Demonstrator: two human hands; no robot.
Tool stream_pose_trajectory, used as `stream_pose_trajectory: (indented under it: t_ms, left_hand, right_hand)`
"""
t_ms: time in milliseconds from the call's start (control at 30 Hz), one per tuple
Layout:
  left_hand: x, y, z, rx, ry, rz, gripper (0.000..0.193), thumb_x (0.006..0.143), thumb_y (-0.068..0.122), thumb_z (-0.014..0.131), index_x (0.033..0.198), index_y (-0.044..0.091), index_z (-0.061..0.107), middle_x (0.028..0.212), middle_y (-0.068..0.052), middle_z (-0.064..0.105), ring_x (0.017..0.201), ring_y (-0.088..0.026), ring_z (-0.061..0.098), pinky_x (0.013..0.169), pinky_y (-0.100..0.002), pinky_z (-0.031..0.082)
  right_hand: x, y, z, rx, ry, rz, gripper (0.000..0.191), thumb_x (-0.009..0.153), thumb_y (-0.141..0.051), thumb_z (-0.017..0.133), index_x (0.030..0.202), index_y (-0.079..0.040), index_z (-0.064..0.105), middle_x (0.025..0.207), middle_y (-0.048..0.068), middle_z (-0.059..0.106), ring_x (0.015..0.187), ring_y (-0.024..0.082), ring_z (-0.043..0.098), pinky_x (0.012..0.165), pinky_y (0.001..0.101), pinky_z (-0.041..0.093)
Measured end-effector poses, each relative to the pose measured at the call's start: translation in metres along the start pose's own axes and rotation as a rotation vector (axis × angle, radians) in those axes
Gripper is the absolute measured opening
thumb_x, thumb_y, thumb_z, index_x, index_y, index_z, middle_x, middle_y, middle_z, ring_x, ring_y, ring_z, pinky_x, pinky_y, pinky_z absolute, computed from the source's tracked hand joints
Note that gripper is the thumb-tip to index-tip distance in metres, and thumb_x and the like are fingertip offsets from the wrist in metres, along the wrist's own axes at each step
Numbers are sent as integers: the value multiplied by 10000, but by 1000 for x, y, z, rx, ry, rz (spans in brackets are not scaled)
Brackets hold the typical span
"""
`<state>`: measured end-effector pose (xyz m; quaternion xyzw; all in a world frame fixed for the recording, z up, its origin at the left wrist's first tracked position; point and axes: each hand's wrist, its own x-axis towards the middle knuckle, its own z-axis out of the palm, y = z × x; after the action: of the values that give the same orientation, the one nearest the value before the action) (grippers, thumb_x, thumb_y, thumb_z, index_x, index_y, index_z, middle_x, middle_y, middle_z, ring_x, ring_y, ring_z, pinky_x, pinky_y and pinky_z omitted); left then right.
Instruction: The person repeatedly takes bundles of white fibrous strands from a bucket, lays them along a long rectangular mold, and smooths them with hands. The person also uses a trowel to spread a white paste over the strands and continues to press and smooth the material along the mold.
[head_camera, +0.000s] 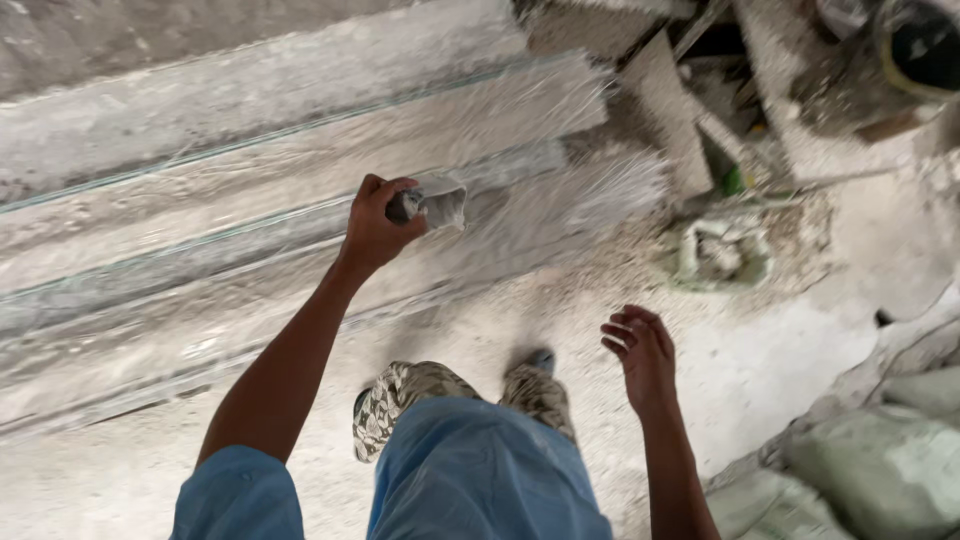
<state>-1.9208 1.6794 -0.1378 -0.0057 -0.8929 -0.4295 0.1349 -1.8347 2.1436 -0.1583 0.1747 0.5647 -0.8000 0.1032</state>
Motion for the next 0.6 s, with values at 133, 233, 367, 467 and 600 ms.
stream_pose_trajectory:
  t_ms: [133, 233, 367, 467, 600]
  left_hand:
    - [40, 50, 71, -17, 59, 9, 540, 786, 301, 848, 1247, 66, 693, 1068, -130, 532, 912, -289, 600, 790, -420, 543]
    - [65, 80, 119, -4, 69, 32, 561, 778, 312, 853, 1252, 66, 680, 1109, -134, 539, 953, -300, 625, 817, -426, 568]
    - [92, 113, 178, -5, 51, 7, 562, 794, 304, 850, 1273, 67, 678, 1119, -140, 544, 942, -303, 652, 813, -426, 595]
    - [107, 133, 218, -57, 44, -44, 598, 764, 294, 852, 1270, 42, 659, 1128, -156, 534, 920, -294, 663, 803, -393, 630]
    - [120, 158, 258, -71, 31, -64, 632, 738, 289, 864, 1271, 24, 652, 1141, -173, 522, 912, -288, 663, 799, -365, 643]
  right_hand:
    - [56, -51, -42, -117, -32, 65, 255, 1048, -144, 479, 1257, -65, 603, 1111, 106, 674, 1047, 266, 684, 885, 411, 561]
    - [88, -71, -58, -100, -98, 68, 243, 1046, -144, 485, 1245, -66, 601, 1107, 107, 680, 1040, 263, 687, 887, 413, 567]
    - [114, -79, -73, -80, -110, 108, 242, 1042, -145, 488, 1236, -62, 607, 1090, 105, 676, 1015, 261, 688, 868, 427, 571]
    - [126, -84, -85, -71, -143, 132, 239, 1046, -149, 488, 1240, -69, 602, 1095, 94, 677, 1024, 245, 686, 874, 416, 564]
    - [141, -94, -101, -89, -127, 145, 246, 1043, -146, 482, 1244, -70, 601, 1095, 99, 681, 1032, 250, 691, 877, 414, 565]
